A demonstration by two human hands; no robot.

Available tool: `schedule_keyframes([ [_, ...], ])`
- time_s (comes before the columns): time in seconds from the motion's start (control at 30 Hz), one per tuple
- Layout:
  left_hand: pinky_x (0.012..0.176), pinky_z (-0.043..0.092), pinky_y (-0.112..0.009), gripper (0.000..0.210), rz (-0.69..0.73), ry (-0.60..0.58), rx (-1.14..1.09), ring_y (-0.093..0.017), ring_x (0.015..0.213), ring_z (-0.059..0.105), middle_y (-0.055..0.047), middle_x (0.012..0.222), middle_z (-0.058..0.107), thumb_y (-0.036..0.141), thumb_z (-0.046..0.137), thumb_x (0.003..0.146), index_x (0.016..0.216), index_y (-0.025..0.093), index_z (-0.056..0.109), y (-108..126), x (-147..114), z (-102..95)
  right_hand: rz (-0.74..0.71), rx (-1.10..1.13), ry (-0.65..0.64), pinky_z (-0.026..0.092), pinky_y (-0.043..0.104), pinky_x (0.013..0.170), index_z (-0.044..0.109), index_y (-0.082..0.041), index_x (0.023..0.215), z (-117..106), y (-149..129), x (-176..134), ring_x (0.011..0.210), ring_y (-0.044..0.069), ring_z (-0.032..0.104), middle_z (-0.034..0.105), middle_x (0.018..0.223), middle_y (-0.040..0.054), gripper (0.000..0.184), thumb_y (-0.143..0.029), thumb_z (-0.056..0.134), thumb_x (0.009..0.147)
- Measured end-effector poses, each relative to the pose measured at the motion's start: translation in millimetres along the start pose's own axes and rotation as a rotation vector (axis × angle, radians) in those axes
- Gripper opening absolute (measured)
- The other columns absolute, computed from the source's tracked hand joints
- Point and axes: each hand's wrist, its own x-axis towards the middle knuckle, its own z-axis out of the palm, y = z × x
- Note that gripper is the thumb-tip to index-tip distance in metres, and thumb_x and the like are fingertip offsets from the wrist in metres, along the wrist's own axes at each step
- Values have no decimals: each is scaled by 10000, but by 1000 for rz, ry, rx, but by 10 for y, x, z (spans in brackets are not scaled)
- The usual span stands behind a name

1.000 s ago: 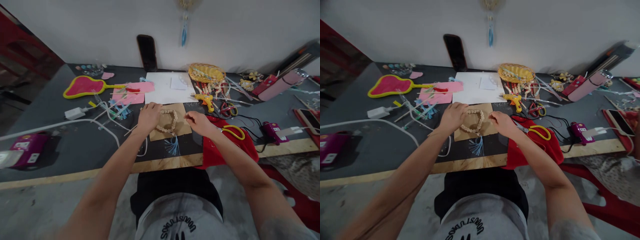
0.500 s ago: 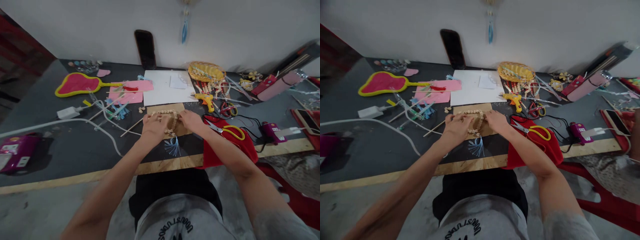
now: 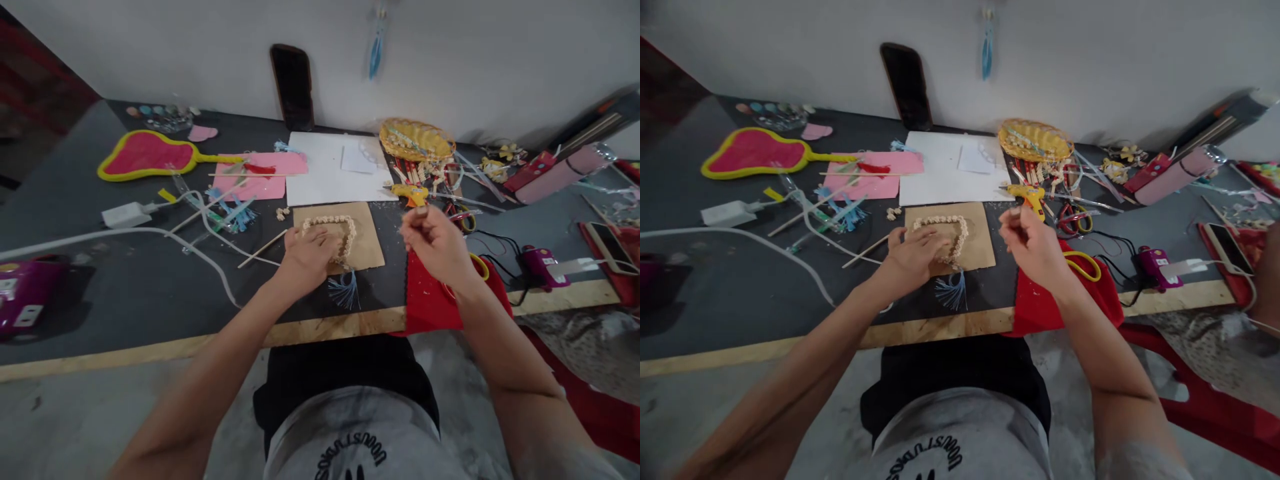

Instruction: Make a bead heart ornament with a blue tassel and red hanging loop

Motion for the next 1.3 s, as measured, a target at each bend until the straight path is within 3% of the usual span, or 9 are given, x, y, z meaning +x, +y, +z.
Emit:
schedule_keyframes([
  [0.17,1024,305,-536,218,-9,169,-23,-301,1182,562,-100,1198,704,186,486,941,1060,225,663,181,-174,11,-97,-272,-357,487,304,867,657,-168,930,357,91,-44,958,178,650,706,992,82,163,-102,509,913],
  [0.3,983,333,-556,194,-30,126,-18,-335,1138,560,-100,1135,725,255,526,947,1040,221,693,339,-309,49,-120,-470,-537,458,280,840,669,-145,900,586,121,11,953,185,631,691,981,97,141,-123,534,937],
  [0.43,994,350,-559,204,9,84,-3,-325,1114,596,-108,1130,732,234,514,960,1050,206,695,438,-415,93,-150,-604,-611,451,297,880,679,-139,972,734,123,39,1004,214,624,688,1018,105,169,-159,512,971],
  [0.6,1074,330,-576,241,-9,97,3,-305,1088,662,-128,1167,737,172,517,947,1110,202,692,455,-496,158,-151,-689,-600,448,349,918,631,-108,1049,762,141,-33,1042,257,600,659,1068,160,232,-125,407,991],
  [0.8,1103,308,-579,295,27,101,-28,-293,1132,664,-115,1246,721,165,452,974,1143,213,689,399,-562,179,17,-378,-489,435,300,768,503,-193,877,296,4,-378,833,183,566,608,899,63,163,-100,397,960],
  [0.93,1077,303,-579,354,26,104,-49,-300,1149,648,-132,1308,684,140,494,949,1266,217,631,493,-577,112,101,-68,-612,388,245,648,442,-223,821,18,-172,-661,690,128,494,533,772,-18,167,-113,423,944],
  [1.07,1068,296,-559,474,187,45,-216,-308,1281,550,-111,1402,626,153,570,904,1364,266,560,745,-593,46,71,157,-695,388,245,646,445,-229,828,-47,-323,-830,684,121,453,503,773,-22,173,-227,436,1001],
  [1.2,1060,326,-513,145,280,-27,-442,-244,1127,627,-46,1091,759,231,559,958,1043,243,676,927,-649,-14,3,438,-703,417,260,661,442,-236,834,-110,-346,-894,691,129,442,474,785,-11,227,-332,411,1038],
  [1.3,916,458,-394,169,302,-16,-569,-179,919,649,-8,890,750,200,515,980,880,227,647,946,-687,-135,11,551,-493,433,275,665,458,-237,861,-158,-238,-842,691,133,475,479,790,-6,199,-340,443,1031],
])
